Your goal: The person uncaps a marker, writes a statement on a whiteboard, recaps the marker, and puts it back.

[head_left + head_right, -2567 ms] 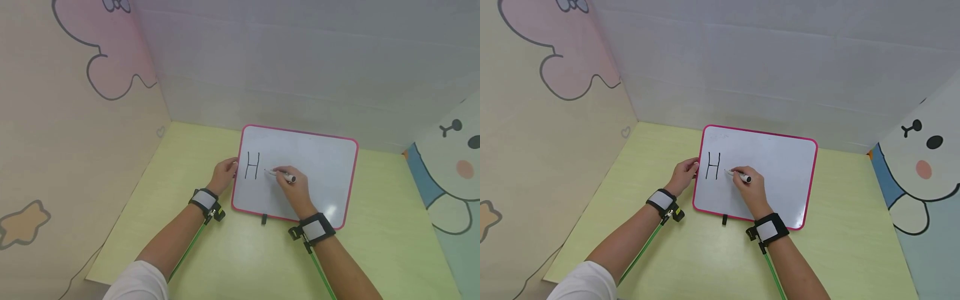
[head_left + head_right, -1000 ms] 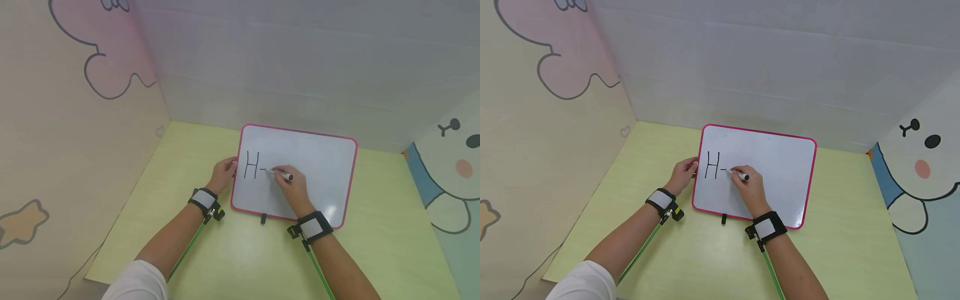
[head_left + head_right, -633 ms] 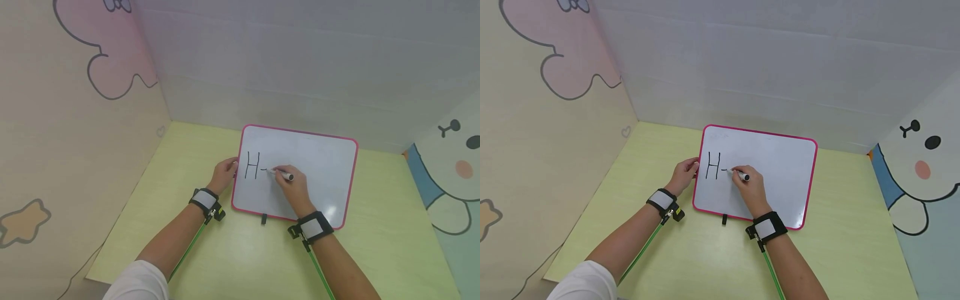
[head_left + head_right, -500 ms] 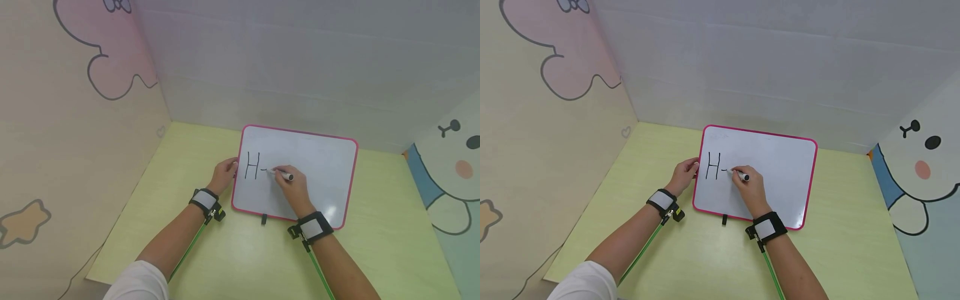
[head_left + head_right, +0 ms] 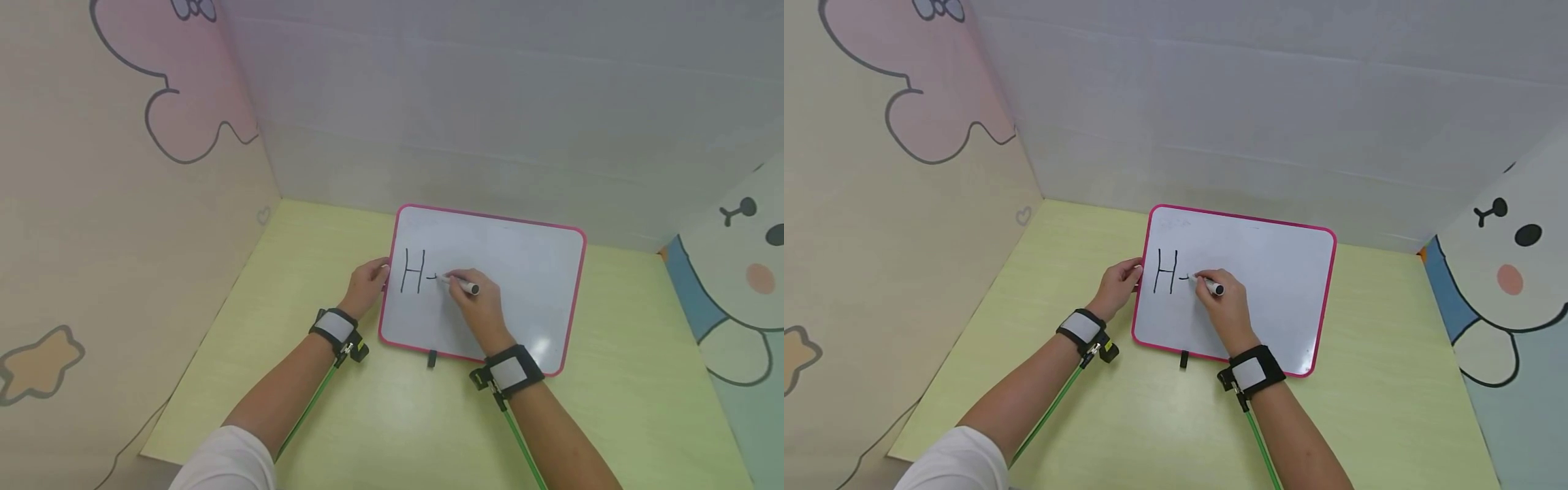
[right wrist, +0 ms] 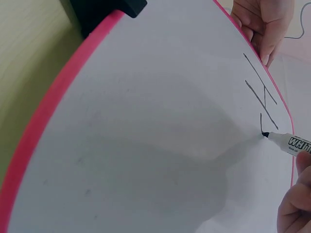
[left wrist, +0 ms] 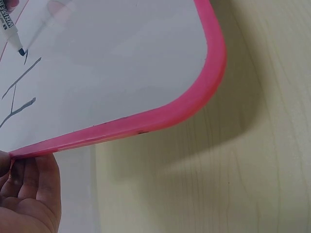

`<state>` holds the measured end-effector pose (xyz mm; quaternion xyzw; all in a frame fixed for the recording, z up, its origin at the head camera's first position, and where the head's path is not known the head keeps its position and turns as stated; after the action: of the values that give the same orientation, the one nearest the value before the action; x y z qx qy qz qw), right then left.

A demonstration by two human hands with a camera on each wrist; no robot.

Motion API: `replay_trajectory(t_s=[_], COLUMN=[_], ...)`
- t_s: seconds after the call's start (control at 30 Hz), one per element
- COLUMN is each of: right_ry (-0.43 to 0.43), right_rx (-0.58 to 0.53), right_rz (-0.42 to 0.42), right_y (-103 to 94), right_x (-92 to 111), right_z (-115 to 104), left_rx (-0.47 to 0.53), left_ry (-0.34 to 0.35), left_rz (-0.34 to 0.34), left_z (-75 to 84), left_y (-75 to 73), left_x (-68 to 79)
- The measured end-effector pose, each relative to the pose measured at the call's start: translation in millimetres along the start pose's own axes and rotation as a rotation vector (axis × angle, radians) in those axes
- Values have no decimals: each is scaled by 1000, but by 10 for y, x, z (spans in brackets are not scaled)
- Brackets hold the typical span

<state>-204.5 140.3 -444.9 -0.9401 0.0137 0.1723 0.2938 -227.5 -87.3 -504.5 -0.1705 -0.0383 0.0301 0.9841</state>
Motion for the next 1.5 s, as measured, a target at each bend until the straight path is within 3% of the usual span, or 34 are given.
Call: replay_trajectory(t_s=[0.8,1.5], right_ry=[-47,-22], right_rx=[-25,-40], right_rz=[-32,-97], right_y=[39,90], right_x=[-33,-1], right_z=[-10,-21], left_rx=[-8,-10], left_ry=[24,20], left_rz=[13,15], left_z=[-8,-32], left_y=[17,13], left_x=[-8,-34])
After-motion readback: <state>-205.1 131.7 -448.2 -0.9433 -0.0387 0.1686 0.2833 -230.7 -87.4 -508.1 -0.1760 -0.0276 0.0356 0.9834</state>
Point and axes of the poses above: each hand's wrist, its own x-axis away from the middle knuckle, its own y-axis out of the palm, z = x × y, the point moved 3 cm from there along -x, towards the middle knuckle, and after that the axes turned 3 degrees about z, right-handed, at the moved point
